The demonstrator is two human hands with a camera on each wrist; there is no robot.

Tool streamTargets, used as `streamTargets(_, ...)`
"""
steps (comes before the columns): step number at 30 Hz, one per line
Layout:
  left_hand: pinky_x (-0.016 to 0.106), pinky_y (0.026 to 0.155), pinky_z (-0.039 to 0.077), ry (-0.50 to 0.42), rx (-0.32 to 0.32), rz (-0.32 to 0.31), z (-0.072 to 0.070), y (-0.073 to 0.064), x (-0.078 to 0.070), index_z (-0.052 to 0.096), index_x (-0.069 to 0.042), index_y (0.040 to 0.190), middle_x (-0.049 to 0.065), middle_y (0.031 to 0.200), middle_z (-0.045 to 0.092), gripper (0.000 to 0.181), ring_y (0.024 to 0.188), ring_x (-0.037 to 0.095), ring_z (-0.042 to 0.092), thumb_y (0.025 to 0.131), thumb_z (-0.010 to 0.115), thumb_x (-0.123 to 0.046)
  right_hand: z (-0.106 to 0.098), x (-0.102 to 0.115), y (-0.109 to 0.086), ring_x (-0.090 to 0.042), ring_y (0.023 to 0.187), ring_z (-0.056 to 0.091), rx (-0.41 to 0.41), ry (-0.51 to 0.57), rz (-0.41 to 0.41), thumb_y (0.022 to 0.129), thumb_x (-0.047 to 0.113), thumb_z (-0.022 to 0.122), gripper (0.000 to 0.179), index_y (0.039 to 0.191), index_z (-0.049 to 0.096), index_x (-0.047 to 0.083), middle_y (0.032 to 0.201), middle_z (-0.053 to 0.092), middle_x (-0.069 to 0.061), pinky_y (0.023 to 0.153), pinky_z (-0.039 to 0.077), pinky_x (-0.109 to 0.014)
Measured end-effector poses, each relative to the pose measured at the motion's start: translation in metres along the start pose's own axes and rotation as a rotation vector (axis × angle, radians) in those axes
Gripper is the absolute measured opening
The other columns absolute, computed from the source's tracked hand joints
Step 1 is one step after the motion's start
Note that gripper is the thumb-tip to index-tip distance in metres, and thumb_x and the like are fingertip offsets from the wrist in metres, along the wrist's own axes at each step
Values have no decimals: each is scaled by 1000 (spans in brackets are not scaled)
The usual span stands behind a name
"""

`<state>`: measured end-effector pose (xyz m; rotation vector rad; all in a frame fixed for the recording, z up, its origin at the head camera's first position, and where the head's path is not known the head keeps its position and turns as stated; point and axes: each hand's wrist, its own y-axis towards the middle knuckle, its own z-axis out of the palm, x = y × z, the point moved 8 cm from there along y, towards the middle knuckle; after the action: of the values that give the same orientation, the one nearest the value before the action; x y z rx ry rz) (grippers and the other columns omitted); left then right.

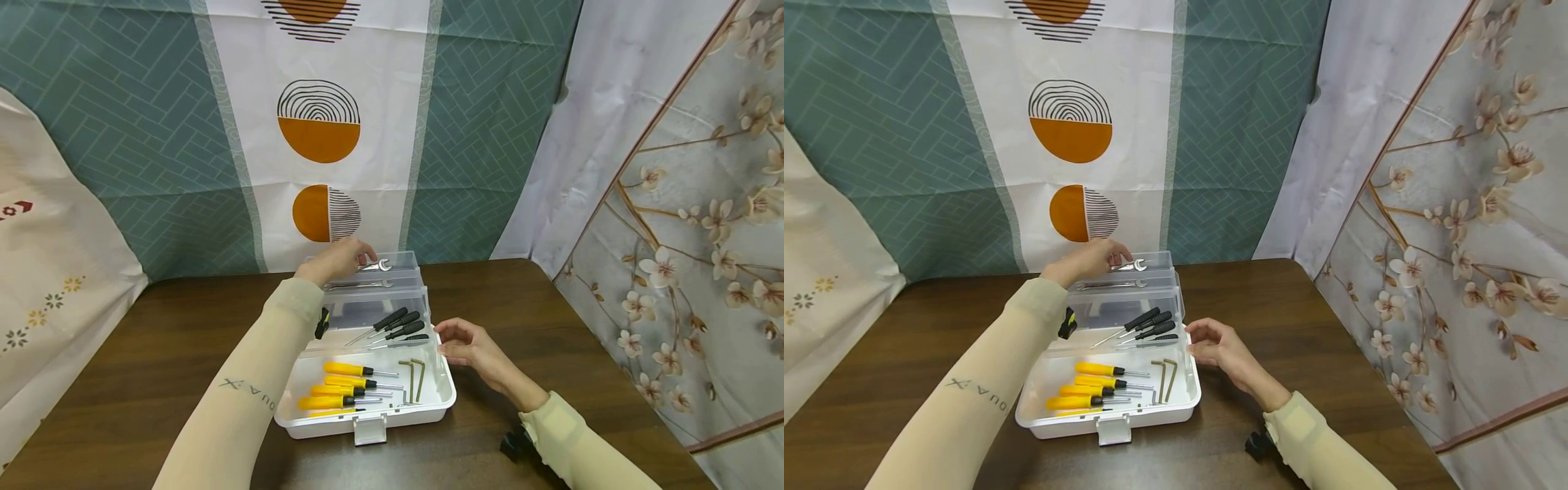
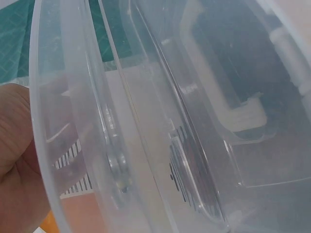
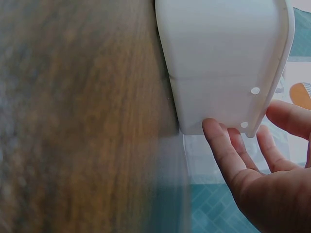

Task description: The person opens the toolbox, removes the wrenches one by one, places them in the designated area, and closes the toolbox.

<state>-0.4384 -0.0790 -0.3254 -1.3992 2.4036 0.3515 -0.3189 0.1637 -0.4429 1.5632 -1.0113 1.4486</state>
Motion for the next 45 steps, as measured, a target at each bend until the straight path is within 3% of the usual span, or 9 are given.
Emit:
streamTargets(9, 43, 102, 51, -2, -11, -6, -2, -1, 1, 76, -7, 124, 14, 118, 71, 51, 112, 29, 62, 91, 44, 17, -2, -1, 1, -17, 99, 66, -24, -19, 22, 92, 1, 73, 44, 132, 57, -6, 115, 64, -11, 83, 60, -32)
streamTargets(30, 45, 101, 51, -52, -3, -6, -3, -1, 6, 76, -7, 118, 13, 114, 70, 44, 112, 31, 61, 92, 49, 15, 0, 1, -1, -17, 100, 66, 2, -12, 1, 93, 1, 71, 45, 133, 53, -10, 114, 63, -12, 84, 60, -32)
streamTargets(45, 43, 93, 53, -68, -54, 18, -8, -2, 5, 78, -10, 109, 11, 106, 71, 46, 104, 29, 62, 87, 46, 16, -2, -2, 1, -17, 99, 66, -13, 0, 21, 92, -1, 72, 45, 133, 55, -8, 114, 64, -9, 85, 60, -34)
